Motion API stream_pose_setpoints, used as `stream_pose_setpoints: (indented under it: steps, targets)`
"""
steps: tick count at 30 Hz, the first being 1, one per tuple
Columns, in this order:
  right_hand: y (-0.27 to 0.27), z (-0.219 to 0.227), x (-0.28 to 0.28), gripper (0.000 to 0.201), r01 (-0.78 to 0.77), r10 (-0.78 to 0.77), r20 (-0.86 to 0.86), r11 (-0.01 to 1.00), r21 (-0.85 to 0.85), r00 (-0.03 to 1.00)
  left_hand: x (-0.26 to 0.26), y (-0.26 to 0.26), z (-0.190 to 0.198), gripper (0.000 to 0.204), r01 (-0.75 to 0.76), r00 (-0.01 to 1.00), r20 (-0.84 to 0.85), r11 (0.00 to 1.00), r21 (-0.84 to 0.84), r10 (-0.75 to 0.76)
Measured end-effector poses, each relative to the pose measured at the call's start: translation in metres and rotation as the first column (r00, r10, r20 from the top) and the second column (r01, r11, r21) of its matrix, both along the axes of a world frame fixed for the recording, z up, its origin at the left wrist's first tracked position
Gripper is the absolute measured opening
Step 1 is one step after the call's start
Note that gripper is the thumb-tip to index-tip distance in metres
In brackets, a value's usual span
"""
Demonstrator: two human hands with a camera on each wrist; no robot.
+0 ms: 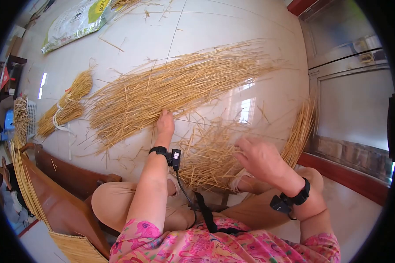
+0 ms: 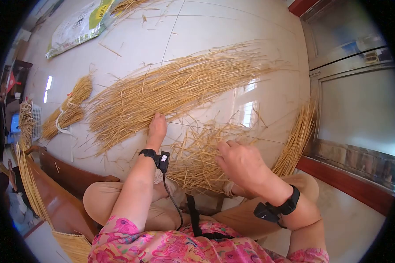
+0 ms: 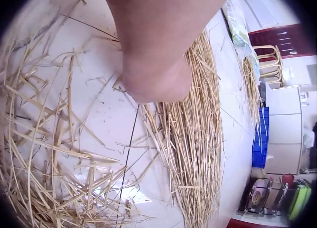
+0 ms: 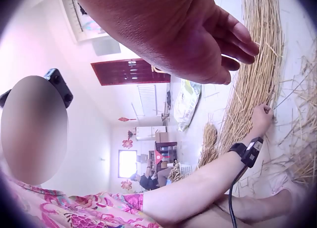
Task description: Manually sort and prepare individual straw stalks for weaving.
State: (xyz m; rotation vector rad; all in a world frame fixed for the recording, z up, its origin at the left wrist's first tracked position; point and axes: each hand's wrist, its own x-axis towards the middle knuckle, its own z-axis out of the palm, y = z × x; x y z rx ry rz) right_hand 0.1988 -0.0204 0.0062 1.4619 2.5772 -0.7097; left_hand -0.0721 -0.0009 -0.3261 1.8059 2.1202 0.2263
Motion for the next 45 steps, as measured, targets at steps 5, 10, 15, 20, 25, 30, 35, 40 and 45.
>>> stream_pose_setpoints:
  steps: [5,10,15,20,25,30,35,40,45]
  targets:
    - [0.001,0.001,0.003,0.02,0.006,-0.005,-0.04,1.0,0.025,0.999,-0.007,-0.001,0.031,0.015,0.162,0.983,0.085,0.987,-0.005,-0.161]
    - [0.0,0.0,0.006,0.02,0.014,-0.011,-0.067,0.999,0.042,0.998,-0.017,0.005,0.066,0.018,0.154,0.977,0.175,0.966,-0.206,-0.119]
    - [0.001,-0.002,0.013,0.021,0.001,0.014,-0.113,0.992,0.129,0.993,-0.03,0.006,0.082,0.023,0.262,0.894,0.417,0.947,-0.187,-0.165]
    - [0.005,-0.004,0.016,0.022,0.016,0.0,-0.114,0.989,0.146,0.993,-0.035,0.014,0.114,0.017,0.263,0.785,0.614,0.94,-0.219,-0.076]
    - [0.008,-0.028,0.013,0.028,-0.023,0.022,-0.101,1.0,-0.009,0.995,-0.021,0.009,0.181,0.017,0.202,0.771,0.631,0.906,-0.371,0.087]
    - [-0.005,-0.046,-0.024,0.038,0.114,-0.687,-0.34,0.524,-0.844,0.643,-0.006,-0.001,0.211,0.019,0.244,0.822,0.564,0.947,-0.211,-0.086]
    - [-0.017,-0.079,-0.051,0.025,0.005,-0.87,-0.424,0.439,-0.898,0.252,0.008,-0.009,0.23,0.021,0.268,0.808,0.58,0.939,-0.214,-0.098]
    - [-0.004,-0.074,-0.05,0.017,0.123,-0.704,-0.642,0.697,-0.707,0.303,-0.008,-0.002,0.21,0.029,0.289,0.933,0.214,0.957,0.037,-0.29]
    - [0.012,-0.032,-0.03,0.016,0.206,-0.578,-0.776,0.815,-0.541,0.251,-0.012,0.009,0.265,0.031,0.297,0.924,0.233,0.953,0.065,-0.304]
